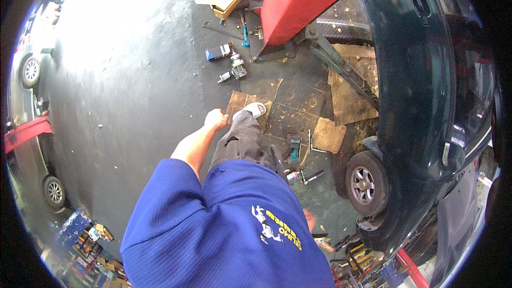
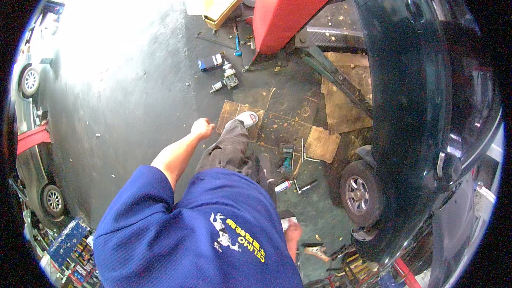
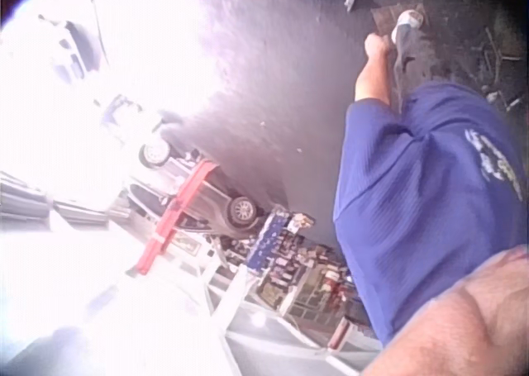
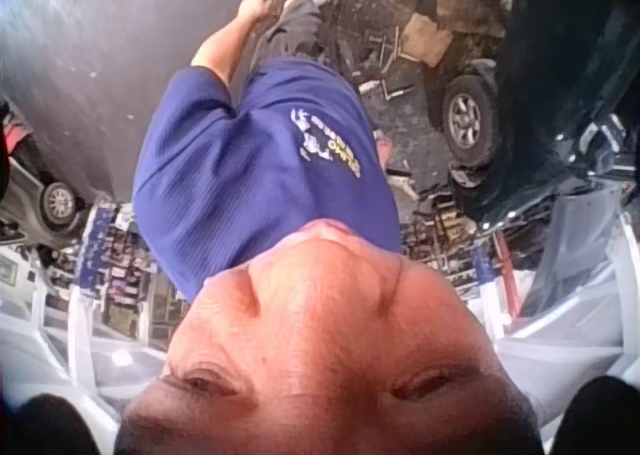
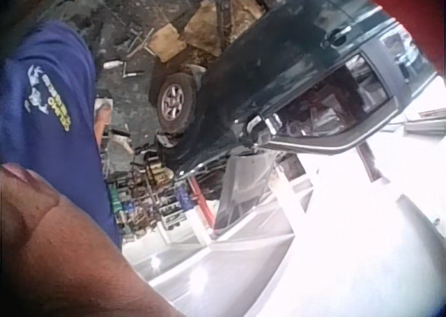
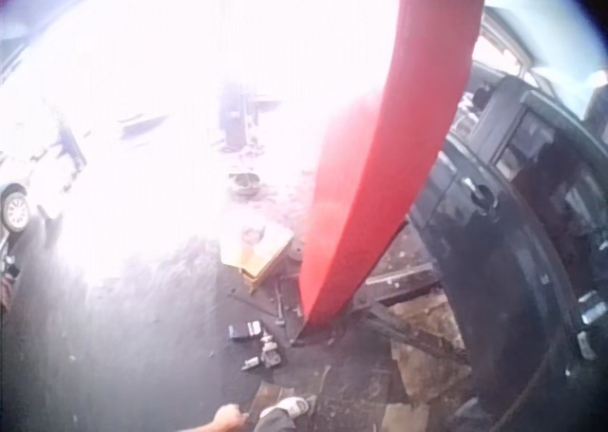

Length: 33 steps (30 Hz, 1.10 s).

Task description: The person walks through a garage, then squats to remove a bolt from a metal bar under a car. They then sit on the floor and use a wrench to loosen a bolt on an exhaust pipe, removing the bolt and placing it in a tool tray.

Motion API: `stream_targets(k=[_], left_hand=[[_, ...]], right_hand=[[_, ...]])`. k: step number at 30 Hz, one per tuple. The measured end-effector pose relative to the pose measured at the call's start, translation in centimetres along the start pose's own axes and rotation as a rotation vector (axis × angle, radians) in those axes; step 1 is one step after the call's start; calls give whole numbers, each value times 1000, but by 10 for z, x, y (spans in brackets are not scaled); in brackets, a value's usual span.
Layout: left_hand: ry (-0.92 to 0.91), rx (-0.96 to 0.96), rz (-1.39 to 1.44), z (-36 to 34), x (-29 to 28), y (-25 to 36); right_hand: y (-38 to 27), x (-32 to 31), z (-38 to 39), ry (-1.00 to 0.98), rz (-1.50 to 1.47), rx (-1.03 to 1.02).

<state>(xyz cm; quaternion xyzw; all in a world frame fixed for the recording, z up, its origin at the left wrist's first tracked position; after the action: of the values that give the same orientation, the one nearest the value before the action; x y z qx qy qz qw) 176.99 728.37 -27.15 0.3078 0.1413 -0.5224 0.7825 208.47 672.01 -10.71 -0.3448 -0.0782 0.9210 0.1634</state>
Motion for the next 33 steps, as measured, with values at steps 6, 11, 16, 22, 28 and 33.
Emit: stream_targets(k=[6,11,16,22,28,33], left_hand=[[83,22,223,66,-8,-83],[238,166,97,134,-34,-136],[286,26,-39,153,-59,-234],[316,-115,88,135,-82,-315],[82,31,198,95,-118,-250],[-27,245,213,48,-152,-196]], right_hand=[[-100,-16,8,151,-230,-399],[-54,46,27,62,-237,-340],[116,141,34,-2,88,-61],[223,170,115,4,80,-463],[220,193,164,77,-190,189],[101,196,201,353,-32,-110]])
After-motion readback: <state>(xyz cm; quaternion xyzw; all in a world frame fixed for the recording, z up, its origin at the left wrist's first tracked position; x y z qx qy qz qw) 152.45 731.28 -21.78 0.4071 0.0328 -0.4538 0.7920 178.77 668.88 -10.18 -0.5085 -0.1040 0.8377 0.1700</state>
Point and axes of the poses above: each hand's wrist, its own z-axis away from the middle knuckle, its own x-axis out of the palm, y = z × x, the point moved 5 cm from there along -z, towards the middle knuckle, and after that the axes turned 9 degrees about z, right-handed, at the moved point
